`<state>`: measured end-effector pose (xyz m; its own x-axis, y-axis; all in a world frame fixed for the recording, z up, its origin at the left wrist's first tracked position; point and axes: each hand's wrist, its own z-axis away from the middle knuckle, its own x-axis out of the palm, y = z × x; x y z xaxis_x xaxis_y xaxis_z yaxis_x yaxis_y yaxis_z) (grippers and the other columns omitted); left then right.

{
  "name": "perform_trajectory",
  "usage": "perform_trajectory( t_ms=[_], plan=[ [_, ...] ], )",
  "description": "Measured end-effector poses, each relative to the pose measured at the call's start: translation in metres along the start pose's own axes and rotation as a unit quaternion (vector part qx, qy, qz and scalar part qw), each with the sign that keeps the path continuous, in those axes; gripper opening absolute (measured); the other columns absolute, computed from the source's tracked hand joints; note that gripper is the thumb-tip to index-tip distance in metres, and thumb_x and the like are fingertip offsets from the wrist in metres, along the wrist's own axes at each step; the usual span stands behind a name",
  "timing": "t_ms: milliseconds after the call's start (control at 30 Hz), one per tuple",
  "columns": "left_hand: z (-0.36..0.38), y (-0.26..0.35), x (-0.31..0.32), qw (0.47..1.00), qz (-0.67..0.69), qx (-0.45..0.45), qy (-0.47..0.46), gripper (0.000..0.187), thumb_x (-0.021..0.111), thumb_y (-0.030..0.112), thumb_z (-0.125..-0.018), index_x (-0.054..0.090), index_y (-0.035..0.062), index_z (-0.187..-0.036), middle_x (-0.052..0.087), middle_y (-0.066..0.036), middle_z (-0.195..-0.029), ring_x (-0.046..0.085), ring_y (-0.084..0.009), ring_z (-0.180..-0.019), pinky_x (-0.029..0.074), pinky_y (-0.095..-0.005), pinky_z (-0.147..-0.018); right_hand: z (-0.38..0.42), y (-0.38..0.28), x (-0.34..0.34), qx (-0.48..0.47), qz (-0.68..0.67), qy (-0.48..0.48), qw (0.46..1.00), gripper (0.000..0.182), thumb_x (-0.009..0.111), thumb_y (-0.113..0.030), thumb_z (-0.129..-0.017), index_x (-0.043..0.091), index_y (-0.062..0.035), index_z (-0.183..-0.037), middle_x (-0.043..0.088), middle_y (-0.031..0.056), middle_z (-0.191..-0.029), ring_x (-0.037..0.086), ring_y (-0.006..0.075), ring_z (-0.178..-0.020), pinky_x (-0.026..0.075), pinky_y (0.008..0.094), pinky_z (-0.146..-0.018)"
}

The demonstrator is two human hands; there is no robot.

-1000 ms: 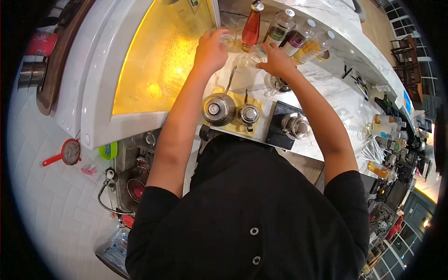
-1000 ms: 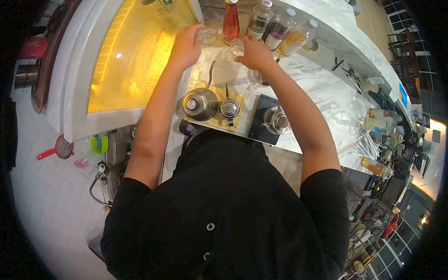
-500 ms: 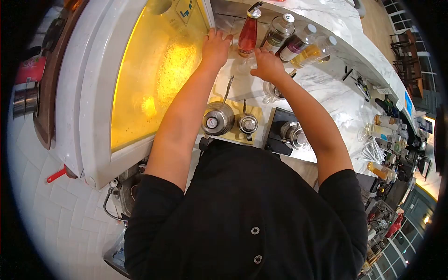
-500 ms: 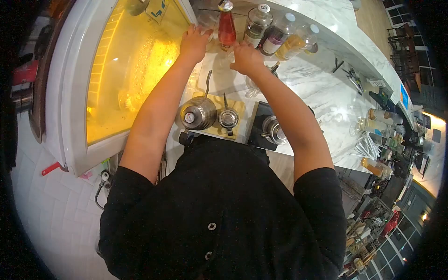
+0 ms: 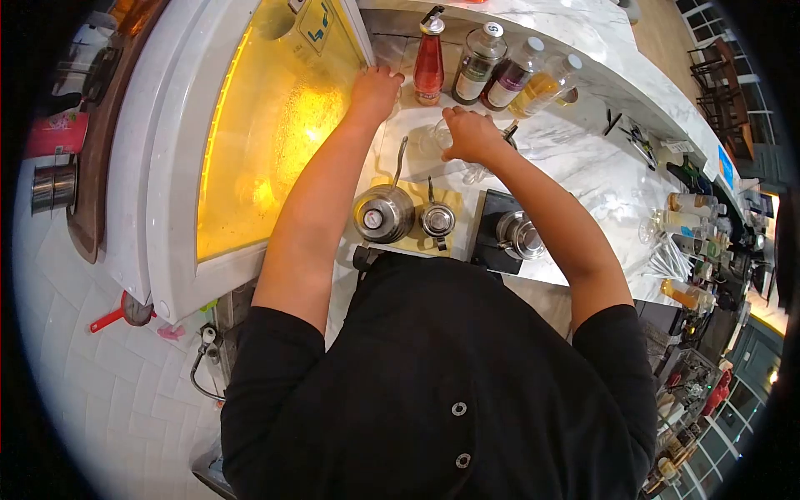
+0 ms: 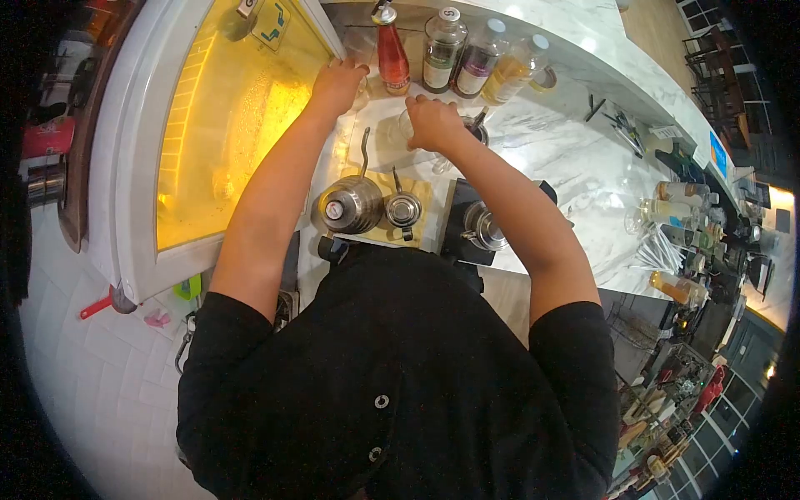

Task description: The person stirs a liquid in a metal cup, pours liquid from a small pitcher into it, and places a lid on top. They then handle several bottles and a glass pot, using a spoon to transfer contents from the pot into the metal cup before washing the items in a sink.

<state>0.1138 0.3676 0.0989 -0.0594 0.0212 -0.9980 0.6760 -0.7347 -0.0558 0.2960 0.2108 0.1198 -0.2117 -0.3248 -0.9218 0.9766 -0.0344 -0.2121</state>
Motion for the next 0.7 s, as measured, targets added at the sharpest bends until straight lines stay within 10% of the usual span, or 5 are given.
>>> perform_trajectory(
  t_ms=[467,700],
  plan=[
    [0.082,0.016,0.003,0.999,0.017,-0.041,-0.005,0.047,0.070,0.005,-0.084,0.067,0.0193,-0.129,0.064,-0.012,-0.119,0.062,-0.0327,-0.115,0.053,-0.0466,-0.091,-0.010,0.006,0.024,-0.067,-0.036,0.025,0.997,0.080,0.095,-0.036,-0.070,0.056,0.0025,-0.129,0.065,0.0237,-0.128,0.067,0.0433,-0.116,0.057,0.0478,-0.100],
    [0.122,0.023,-0.003,0.995,0.033,-0.082,-0.046,0.066,0.087,0.011,-0.070,0.065,0.0175,-0.132,0.063,-0.014,-0.122,0.062,-0.0337,-0.116,0.055,-0.0465,-0.092,-0.028,-0.004,0.021,-0.082,-0.087,0.064,0.991,0.099,0.094,-0.040,-0.069,0.051,-0.0064,-0.152,0.057,0.0290,-0.145,0.057,0.0423,-0.134,0.048,0.0461,-0.113]
  ],
)
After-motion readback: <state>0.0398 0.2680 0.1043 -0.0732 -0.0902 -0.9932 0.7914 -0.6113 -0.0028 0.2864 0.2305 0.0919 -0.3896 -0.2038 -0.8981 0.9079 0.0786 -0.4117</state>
